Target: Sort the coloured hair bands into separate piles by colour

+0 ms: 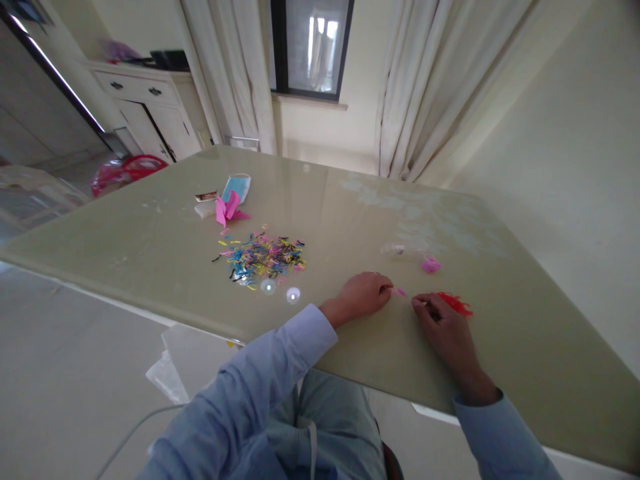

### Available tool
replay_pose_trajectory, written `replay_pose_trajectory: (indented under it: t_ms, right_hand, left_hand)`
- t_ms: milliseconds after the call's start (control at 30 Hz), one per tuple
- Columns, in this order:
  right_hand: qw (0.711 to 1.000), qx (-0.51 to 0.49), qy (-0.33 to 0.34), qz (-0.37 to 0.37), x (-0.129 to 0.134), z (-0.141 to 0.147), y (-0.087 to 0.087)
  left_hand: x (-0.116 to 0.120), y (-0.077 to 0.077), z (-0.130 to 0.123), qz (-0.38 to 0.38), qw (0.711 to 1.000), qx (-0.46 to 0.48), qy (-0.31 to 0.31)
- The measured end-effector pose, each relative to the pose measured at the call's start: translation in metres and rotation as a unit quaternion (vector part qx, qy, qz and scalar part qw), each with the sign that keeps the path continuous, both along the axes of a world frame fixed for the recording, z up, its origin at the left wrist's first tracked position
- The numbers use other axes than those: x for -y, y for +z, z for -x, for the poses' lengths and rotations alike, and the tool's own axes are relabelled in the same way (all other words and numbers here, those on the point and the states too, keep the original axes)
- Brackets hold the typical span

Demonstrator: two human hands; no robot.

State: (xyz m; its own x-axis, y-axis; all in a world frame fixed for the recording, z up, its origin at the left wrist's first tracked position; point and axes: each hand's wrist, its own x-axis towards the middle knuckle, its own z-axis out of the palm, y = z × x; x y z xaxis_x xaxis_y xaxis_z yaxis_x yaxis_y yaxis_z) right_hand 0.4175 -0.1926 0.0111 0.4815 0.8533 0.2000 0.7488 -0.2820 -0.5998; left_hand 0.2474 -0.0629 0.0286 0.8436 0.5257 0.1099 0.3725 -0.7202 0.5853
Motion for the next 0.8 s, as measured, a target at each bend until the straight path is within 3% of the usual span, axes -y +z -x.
replay_pose_trajectory:
  t_ms: [200, 333, 433, 600, 700, 800]
  right_hand:
    - [1.000, 0.002, -0.007, -0.023, 0.000, 0.000, 0.001]
    - [0.998, -0.018, -0.007, -0.066, -0.004, 0.007, 0.006]
    - [0.995, -0.033, 0.011, -0.091, -0.014, 0.024, 0.014]
    - [0.981, -0.054, 0.170, -0.079, -0.052, 0.065, 0.033]
    - [0.954, -0.029, 0.296, -0.041, -0.084, 0.089, 0.043]
    - [0.927, 0.016, 0.375, 0.008, -0.117, 0.111, 0.046]
  left_hand:
    - [-0.014, 0.000, 0.050, -0.010, 0.996, 0.029, 0.081]
    - [-0.004, -0.003, 0.089, -0.035, 0.993, 0.032, 0.109]
    - [0.008, -0.008, 0.107, -0.035, 0.994, 0.036, 0.093]
    - [0.012, -0.015, 0.120, 0.001, 0.996, 0.070, 0.063]
    - [0.010, -0.015, 0.126, 0.054, 0.990, 0.115, 0.053]
    - [0.011, -0.015, 0.131, 0.067, 0.987, 0.146, 0.008]
